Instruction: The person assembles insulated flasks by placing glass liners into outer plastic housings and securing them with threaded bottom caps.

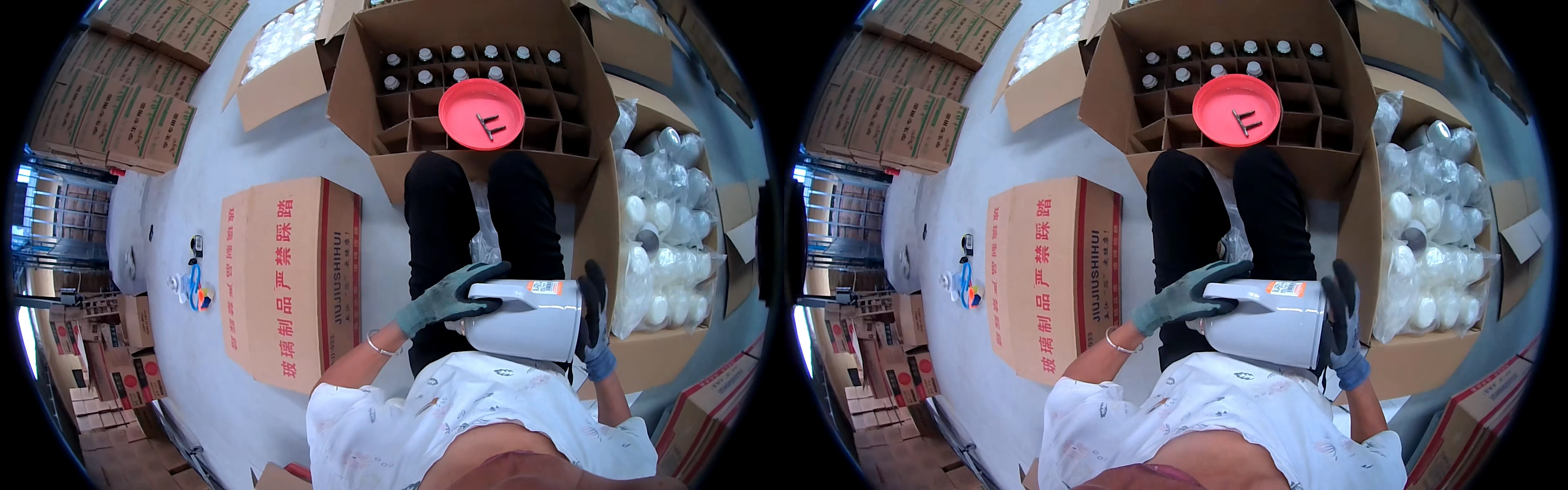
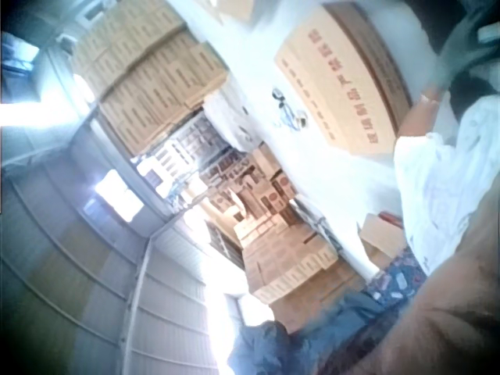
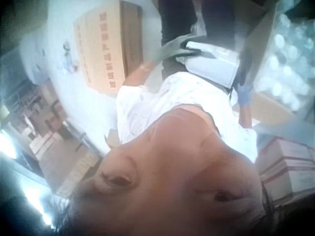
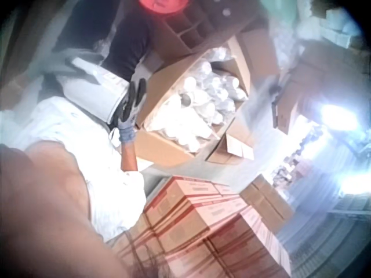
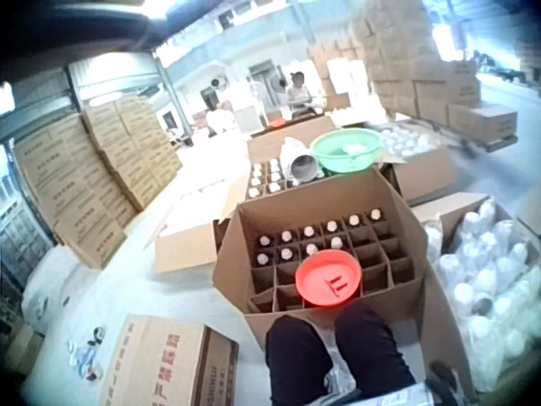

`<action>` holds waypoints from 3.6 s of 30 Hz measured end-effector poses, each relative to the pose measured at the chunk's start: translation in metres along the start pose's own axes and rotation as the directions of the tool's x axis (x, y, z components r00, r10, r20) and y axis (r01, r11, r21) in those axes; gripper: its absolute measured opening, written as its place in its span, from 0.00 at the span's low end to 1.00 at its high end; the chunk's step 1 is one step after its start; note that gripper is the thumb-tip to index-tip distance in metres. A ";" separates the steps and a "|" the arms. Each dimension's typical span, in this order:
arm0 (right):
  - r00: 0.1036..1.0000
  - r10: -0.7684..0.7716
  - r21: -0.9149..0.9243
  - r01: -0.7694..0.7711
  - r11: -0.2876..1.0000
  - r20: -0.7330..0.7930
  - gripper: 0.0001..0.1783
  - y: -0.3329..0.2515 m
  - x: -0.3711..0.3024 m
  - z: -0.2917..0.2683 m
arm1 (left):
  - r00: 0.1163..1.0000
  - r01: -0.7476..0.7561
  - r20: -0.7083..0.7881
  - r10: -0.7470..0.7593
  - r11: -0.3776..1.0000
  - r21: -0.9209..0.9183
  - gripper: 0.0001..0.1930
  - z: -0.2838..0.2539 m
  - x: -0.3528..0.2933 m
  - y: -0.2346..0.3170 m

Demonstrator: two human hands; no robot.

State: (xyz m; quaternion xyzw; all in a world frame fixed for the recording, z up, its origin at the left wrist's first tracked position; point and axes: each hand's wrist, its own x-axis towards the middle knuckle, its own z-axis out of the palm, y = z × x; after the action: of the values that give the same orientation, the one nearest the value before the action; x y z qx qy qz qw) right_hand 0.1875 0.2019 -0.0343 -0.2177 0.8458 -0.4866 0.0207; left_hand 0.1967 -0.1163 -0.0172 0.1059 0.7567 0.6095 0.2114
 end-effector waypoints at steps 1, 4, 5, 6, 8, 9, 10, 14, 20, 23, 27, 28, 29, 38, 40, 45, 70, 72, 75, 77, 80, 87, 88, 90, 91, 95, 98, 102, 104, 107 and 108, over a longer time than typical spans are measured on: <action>0.991 -0.131 -0.023 0.132 0.991 0.039 0.33 -0.001 0.003 0.002 | 1.000 -0.003 -0.001 0.003 1.000 0.003 0.32 -0.002 0.003 -0.001; 0.995 -0.094 0.218 0.098 0.971 -0.028 0.31 -0.017 0.011 0.015 | 0.994 0.058 0.101 -0.049 0.995 -0.084 0.29 -0.005 0.014 -0.007; 0.992 -0.084 0.276 0.107 0.955 -0.093 0.29 -0.017 0.013 0.017 | 0.993 0.049 0.107 -0.040 0.996 -0.078 0.29 -0.002 0.016 -0.007; 0.990 -0.088 0.267 0.114 0.957 -0.107 0.29 -0.010 0.014 0.020 | 0.994 -0.090 0.071 0.087 0.995 0.032 0.28 0.002 0.017 -0.006; 0.940 0.332 0.632 -0.304 0.713 0.078 0.27 0.029 0.001 0.023 | 0.933 -0.359 0.079 0.351 0.913 0.195 0.28 0.018 0.036 0.022; 0.848 0.492 0.755 -0.451 0.477 0.196 0.26 0.046 -0.012 0.021 | 0.897 -0.442 0.122 0.425 0.849 0.290 0.27 0.024 0.041 0.042; 0.736 0.604 0.838 -0.509 0.197 0.306 0.25 0.057 -0.028 0.013 | 0.885 -0.463 0.120 0.450 0.821 0.335 0.27 0.025 0.042 0.049; 0.866 0.498 0.658 -0.398 0.639 0.040 0.26 0.016 0.020 0.002 | 0.977 -0.172 -0.121 0.174 0.985 0.031 0.19 -0.001 0.035 0.056; 0.975 -0.098 0.366 0.167 0.915 -0.200 0.30 -0.017 0.045 -0.035 | 0.790 -0.532 -0.007 0.614 0.689 0.492 0.17 0.004 0.065 0.112; 0.984 0.179 0.718 -0.107 0.688 -0.025 0.31 0.020 0.041 -0.020 | 0.738 -0.607 0.281 0.614 0.421 0.674 0.19 0.017 0.079 0.140; 0.998 0.062 0.478 -0.063 0.876 0.018 0.31 0.015 0.058 -0.033 | 0.976 -0.202 -0.104 0.190 0.971 -0.126 0.16 -0.023 0.081 0.078; 0.998 0.027 0.603 0.011 0.798 -0.053 0.31 0.004 0.062 -0.033 | 0.985 -0.136 -0.112 0.133 0.991 -0.019 0.17 -0.021 0.083 0.076; 0.992 0.001 0.710 0.091 0.699 -0.128 0.30 -0.001 0.065 -0.032 | 0.989 -0.066 -0.126 0.077 0.994 0.088 0.17 -0.019 0.085 0.075; 0.989 0.128 0.598 -0.058 0.799 -0.075 0.36 0.058 0.075 -0.002 | 0.788 -0.515 -0.012 0.616 0.669 0.536 0.17 -0.008 0.095 0.086; 0.981 -0.023 0.502 0.119 0.857 -0.193 0.33 0.001 0.088 -0.028 | 0.932 -0.274 -0.248 0.266 0.962 0.002 0.15 -0.026 0.091 0.070; 0.972 -0.143 0.629 0.230 0.743 -0.186 0.33 -0.013 0.099 -0.034 | 0.844 -0.366 -0.345 0.411 0.911 0.188 0.13 -0.024 0.093 0.066; 0.912 0.315 -0.674 -0.060 0.736 0.263 0.29 0.172 0.425 0.168 | 0.632 -0.109 -0.633 -0.447 0.758 -0.643 0.24 -0.121 -0.035 -0.072; 0.906 0.230 -0.679 0.082 0.729 0.356 0.25 0.163 0.431 0.193 | 0.537 -0.094 -0.633 -0.558 0.706 -0.702 0.24 -0.116 -0.037 -0.055; 0.896 0.262 -0.687 0.064 0.724 0.359 0.25 0.173 0.438 0.206 | 0.424 -0.143 -0.604 -0.675 0.608 -0.781 0.24 -0.114 -0.028 -0.041; 0.915 0.235 -0.685 0.059 0.726 0.329 0.26 0.172 0.436 0.203 | 0.534 -0.139 -0.664 -0.524 0.720 -0.680 0.24 -0.118 -0.036 -0.060; 0.760 0.566 0.135 -0.627 0.767 0.318 0.28 0.130 0.439 0.166 | 0.609 -0.197 -0.668 -0.428 0.734 -0.650 0.22 -0.122 -0.041 -0.069; 0.823 -0.187 0.662 -0.273 0.698 0.537 0.18 -0.023 0.350 0.039 | 0.741 -0.261 -0.606 -0.289 0.707 -0.657 0.18 -0.136 -0.011 -0.059; 0.845 -0.379 0.675 0.030 0.738 0.377 0.15 -0.036 0.336 0.036 | 0.776 -0.248 -0.573 -0.265 0.707 -0.662 0.18 -0.140 -0.007 -0.058; 0.709 -0.651 0.535 0.452 0.714 0.270 0.15 -0.072 0.315 0.027 | 0.835 -0.206 -0.494 -0.242 0.696 -0.688 0.18 -0.144 0.001 -0.060; 0.609 -0.754 0.471 0.605 0.642 0.247 0.15 -0.090 0.307 0.024 | 0.864 -0.179 -0.448 -0.231 0.691 -0.700 0.18 -0.146 0.006 -0.061; 0.419 -0.884 0.353 0.811 0.466 0.206 0.16 -0.105 0.282 0.034 | 0.942 -0.082 -0.281 -0.185 0.683 -0.725 0.18 -0.150 0.020 -0.058; 0.362 -0.885 0.301 0.843 0.445 0.294 0.17 -0.089 0.272 0.041 | 0.970 -0.029 -0.187 -0.157 0.685 -0.728 0.18 -0.152 0.026 -0.062; 0.217 -0.903 0.289 0.897 0.334 0.372 0.18 -0.098 0.266 0.039 | 0.978 -0.007 -0.152 -0.146 0.699 -0.715 0.18 -0.151 0.023 -0.069; 0.342 -0.810 0.152 0.875 0.460 0.477 0.21 -0.107 0.254 0.029 | 0.966 -0.030 -0.202 -0.161 0.704 -0.709 0.17 -0.145 0.026 -0.050; 0.564 -0.710 -0.064 0.800 0.597 0.422 0.19 -0.113 0.242 0.030 | 0.928 -0.074 -0.312 -0.206 0.717 -0.693 0.16 -0.138 0.016 -0.025; 0.660 -0.618 -0.144 0.724 0.674 0.427 0.17 -0.117 0.242 0.033 | 0.842 -0.181 -0.530 -0.104 0.870 -0.458 0.15 -0.144 0.007 -0.026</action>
State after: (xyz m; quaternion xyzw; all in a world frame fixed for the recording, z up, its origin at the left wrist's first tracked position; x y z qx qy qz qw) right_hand 0.0171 0.0307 0.0887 -0.5994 0.7491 -0.2778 -0.0491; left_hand 0.1287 -0.2458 -0.0198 -0.1109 0.6027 0.7902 -0.0024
